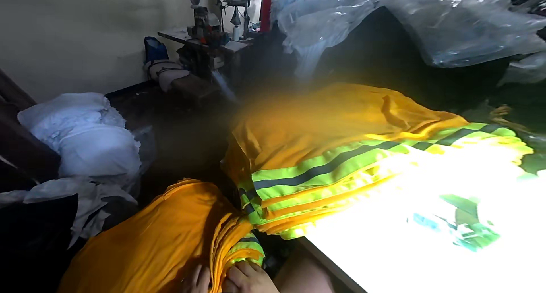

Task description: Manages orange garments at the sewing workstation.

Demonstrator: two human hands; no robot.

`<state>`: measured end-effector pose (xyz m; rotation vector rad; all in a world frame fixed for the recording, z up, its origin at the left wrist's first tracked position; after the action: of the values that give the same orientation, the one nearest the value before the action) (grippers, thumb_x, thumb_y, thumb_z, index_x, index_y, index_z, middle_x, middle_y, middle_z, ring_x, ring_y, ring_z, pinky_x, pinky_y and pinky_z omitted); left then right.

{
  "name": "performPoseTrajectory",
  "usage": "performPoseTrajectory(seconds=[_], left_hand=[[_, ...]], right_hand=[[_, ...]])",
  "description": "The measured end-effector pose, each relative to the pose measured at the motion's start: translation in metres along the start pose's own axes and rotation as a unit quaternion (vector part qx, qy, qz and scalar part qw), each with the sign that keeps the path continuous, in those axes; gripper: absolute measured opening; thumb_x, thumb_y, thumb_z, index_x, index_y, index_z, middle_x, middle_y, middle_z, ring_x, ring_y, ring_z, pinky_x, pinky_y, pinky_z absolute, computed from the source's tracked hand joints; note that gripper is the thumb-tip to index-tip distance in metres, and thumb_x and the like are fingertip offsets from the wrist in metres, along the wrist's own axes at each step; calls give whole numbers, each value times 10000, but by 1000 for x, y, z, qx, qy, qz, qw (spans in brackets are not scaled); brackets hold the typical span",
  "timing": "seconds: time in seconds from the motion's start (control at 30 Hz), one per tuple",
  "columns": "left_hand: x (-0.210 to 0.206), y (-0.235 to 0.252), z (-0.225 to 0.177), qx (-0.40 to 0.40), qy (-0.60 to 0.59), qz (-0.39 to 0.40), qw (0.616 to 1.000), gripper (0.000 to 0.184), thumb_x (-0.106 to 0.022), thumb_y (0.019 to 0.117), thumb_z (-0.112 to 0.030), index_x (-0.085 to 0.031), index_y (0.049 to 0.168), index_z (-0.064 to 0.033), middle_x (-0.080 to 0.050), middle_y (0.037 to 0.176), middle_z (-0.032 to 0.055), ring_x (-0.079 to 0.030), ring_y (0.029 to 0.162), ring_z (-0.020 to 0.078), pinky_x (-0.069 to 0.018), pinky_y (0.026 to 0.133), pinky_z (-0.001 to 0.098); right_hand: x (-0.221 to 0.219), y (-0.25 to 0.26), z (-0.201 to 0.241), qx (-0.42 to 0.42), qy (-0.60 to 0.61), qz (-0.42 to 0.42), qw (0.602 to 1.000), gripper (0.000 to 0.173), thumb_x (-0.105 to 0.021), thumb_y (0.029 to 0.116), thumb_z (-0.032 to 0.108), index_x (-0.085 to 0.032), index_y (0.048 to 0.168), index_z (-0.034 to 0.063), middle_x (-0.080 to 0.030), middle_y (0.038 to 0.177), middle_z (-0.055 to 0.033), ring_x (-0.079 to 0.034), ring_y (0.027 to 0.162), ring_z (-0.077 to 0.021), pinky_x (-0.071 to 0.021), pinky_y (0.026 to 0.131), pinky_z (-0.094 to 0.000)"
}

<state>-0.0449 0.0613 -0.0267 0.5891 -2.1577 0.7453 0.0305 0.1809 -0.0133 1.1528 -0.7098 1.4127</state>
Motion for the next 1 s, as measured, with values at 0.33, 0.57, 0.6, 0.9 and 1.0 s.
performPoseTrajectory(seconds=[0.33, 0.57, 0.6, 0.9, 1.0], left_hand=[[8, -1, 21, 18, -248, -18, 968, 629, -731, 938, -232, -476, 1434, 57, -604, 1372, 231, -599, 1286, 277, -481, 1106, 460], [8, 2, 17, 24, -154, -42, 987, 562, -749, 880, -136, -541, 1354, 83, -628, 1312, 255, -617, 1239, 348, -496, 1066, 513], [12, 1, 22, 41, -239, -46, 969, 561, -734, 893, -101, -521, 1382, 72, -653, 1283, 223, -644, 1204, 281, -521, 1048, 461], [6, 0, 7, -7, -68, -41, 997, 755, -827, 833, -316, -520, 1387, 94, -533, 1411, 321, -537, 1319, 439, -444, 1108, 565], [6, 5, 10, -12, -66, -39, 997, 637, -796, 828, -190, -554, 1351, 82, -577, 1370, 291, -561, 1299, 412, -453, 1102, 548]], right_hand=[[-6, 5, -2, -4, 12, 39, 999, 211, -565, 977, 44, -719, 1112, 92, -695, 1152, -122, -673, 1081, -336, -582, 866, -515], [-1, 2, 2, 21, 14, -4, 1000, 205, -571, 991, 76, -707, 1131, 140, -703, 1156, -99, -687, 1082, -307, -599, 853, -488], [-5, 2, 2, 22, 19, 22, 999, 214, -569, 996, 84, -707, 1151, 134, -695, 1170, -108, -680, 1080, -323, -592, 857, -506], [0, 5, -2, -13, -48, -36, 998, 195, -581, 971, 48, -733, 1065, 125, -722, 1099, -75, -704, 1005, -282, -608, 805, -456], [-1, 5, -1, -17, -61, -34, 997, 208, -566, 975, 40, -728, 1060, 138, -718, 1098, -57, -702, 1010, -259, -609, 806, -433]])
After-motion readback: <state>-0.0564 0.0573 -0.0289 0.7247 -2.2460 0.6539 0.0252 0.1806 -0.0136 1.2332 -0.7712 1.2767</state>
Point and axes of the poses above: each hand's wrist, its own y-axis towards the middle knuckle, its own x-axis out of the back of the hand, z = x × y, the point moved 7 cm from there along y, towards the middle knuckle
